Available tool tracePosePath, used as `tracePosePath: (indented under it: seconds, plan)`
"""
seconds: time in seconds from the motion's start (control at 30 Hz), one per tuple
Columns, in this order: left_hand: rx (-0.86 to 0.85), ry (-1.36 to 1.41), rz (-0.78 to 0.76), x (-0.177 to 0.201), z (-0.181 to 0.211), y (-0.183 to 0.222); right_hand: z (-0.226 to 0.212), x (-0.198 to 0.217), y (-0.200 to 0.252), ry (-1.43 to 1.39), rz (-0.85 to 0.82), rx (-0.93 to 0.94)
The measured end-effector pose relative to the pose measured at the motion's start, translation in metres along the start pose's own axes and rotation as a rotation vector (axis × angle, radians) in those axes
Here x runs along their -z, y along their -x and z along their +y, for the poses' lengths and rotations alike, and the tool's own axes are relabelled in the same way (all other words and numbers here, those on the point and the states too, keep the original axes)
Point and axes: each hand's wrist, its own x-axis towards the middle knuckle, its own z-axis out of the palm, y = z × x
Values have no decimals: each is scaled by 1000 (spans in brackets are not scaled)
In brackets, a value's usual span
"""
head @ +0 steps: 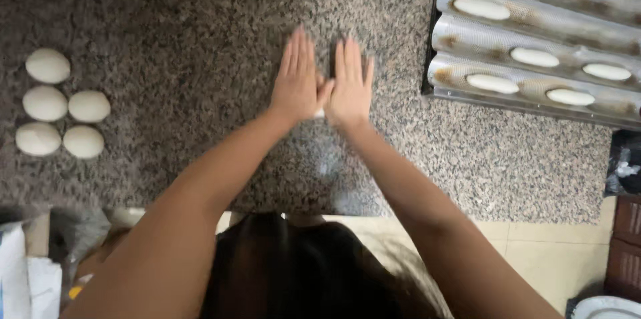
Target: The person rolls dough balls into long baguette shapes by hand on a counter and places them onto a metal baking tray.
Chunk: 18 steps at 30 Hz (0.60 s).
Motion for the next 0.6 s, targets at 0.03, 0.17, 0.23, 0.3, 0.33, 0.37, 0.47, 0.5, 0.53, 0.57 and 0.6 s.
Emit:
tracePosePath:
  seconds: [0.03, 0.17, 0.23, 0.3, 0.33, 0.37, 0.47, 0.5, 0.53, 0.57, 0.6]
  plan:
    - [7, -23, -64, 4, 0, -5, 1, 2, -3, -25, -23, 13]
    - [-218, 222, -149, 36, 22, 74, -27, 27, 75, -3, -189, 134]
    - [-318, 215, -220, 43, 41, 140, -37, 40, 139, -194, -133, 269]
    - [-348, 216, -230, 37, 43, 156, -39, 42, 150, -241, -102, 372]
    - [-345, 227, -212, 32, 40, 152, -36, 42, 144, -261, -196, 362]
    - [-343, 239, -194, 25, 36, 140, -31, 41, 130, -280, -289, 351]
    - [-215, -300, 31, 10, 8, 46, -6, 33, 30, -64, -341, 91]
    - [-153, -582, 173, 10, 1, 17, 5, 33, 3, -48, -78, 109]
    - [-127, -286, 145, 12, -7, 2, 14, 32, -13, -60, 5, 140]
    - [-96, 9, 121, 14, -10, -4, 17, 33, -17, -73, 88, 169]
    - [-110, 12, 79, 17, -9, -1, 20, 26, -14, -23, 77, 210]
